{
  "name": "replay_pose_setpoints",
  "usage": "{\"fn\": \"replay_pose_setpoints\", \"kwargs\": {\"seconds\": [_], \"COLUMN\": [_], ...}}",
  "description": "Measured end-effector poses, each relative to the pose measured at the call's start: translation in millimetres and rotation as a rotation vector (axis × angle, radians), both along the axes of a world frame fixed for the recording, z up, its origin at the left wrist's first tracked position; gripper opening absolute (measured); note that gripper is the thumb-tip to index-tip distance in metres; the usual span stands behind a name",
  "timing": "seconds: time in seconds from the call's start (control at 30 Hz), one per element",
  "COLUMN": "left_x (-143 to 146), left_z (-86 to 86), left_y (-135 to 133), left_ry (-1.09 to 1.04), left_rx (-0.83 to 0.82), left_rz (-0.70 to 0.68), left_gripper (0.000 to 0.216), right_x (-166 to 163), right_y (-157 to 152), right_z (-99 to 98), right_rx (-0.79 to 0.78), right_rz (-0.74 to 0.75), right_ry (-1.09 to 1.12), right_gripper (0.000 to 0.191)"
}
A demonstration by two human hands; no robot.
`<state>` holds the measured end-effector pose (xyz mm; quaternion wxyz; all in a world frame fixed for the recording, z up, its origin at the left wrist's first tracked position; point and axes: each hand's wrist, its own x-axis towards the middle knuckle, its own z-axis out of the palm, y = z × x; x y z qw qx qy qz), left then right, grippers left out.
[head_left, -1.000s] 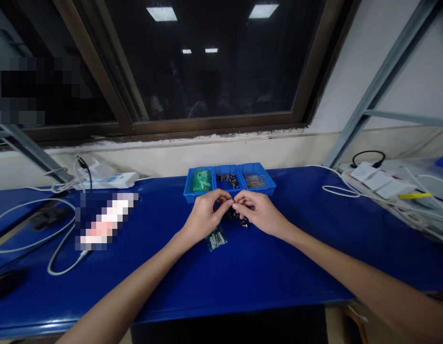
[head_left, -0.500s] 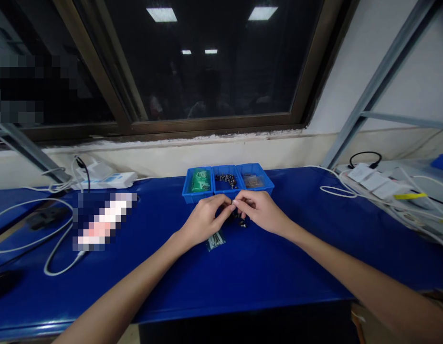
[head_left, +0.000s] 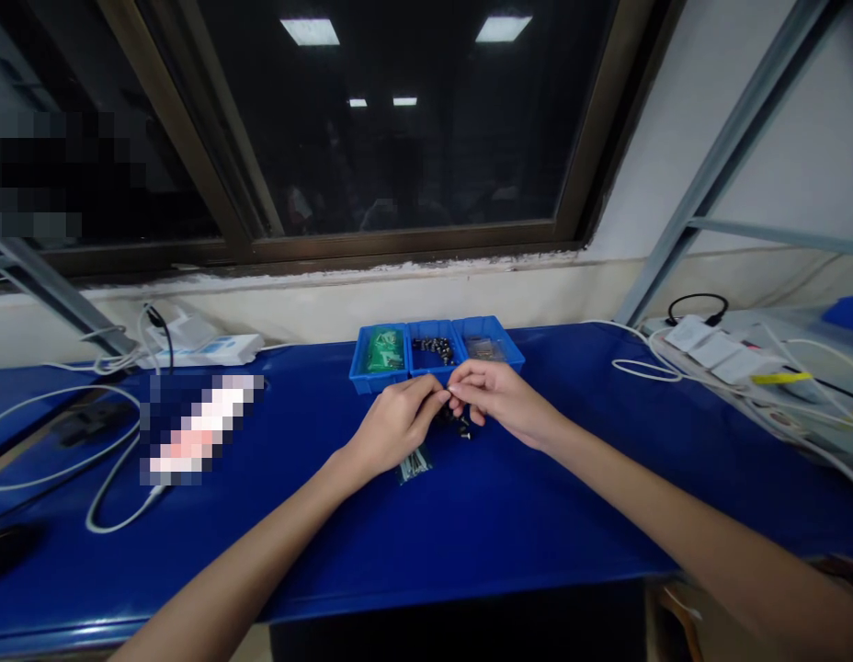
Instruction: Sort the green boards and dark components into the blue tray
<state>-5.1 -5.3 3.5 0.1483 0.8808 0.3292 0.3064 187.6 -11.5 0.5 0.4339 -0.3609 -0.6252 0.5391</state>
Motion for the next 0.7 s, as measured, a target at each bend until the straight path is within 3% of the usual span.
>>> {"fn": "replay_pose_setpoints", "kwargs": {"seconds": [0.17,0.33,0.47,0.53,0.63,0.7], "left_x": [-9,-19,-19,-18,-16,-15], "left_z": [4.7,1.7,-3.3,-6.2,-9.7,-11.0], "left_y": [5,15,14,13,12,12], "left_ry": [0.018,0.152,0.246,0.284,0.388,0.446], "left_rx": [0.111,0.141,0.069,0.042,0.053,0.067], "left_rz": [0.129,0.098,0.053,0.025,0.019,0.036], "left_gripper": [0.02,0.02,0.04,0.053,0.051,0.042], "right_x": [0,7,12,13,11,9], "right_y": [31,44,19,8,-1,-2], "right_z": [17.4,27.9,14.7,4.0,-7.0,-9.7], "right_rx": [0.059,0.441,0.592,0.688,0.765,0.748], "right_rz": [-0.142,-0.2,-0.108,-0.151,-0.15,-0.114], "right_ry": [-0.036,-0.467,-0.765,-0.918,-1.144,-1.182], "right_gripper": [0.014,0.018,0.02,0.022,0.026,0.026]}}
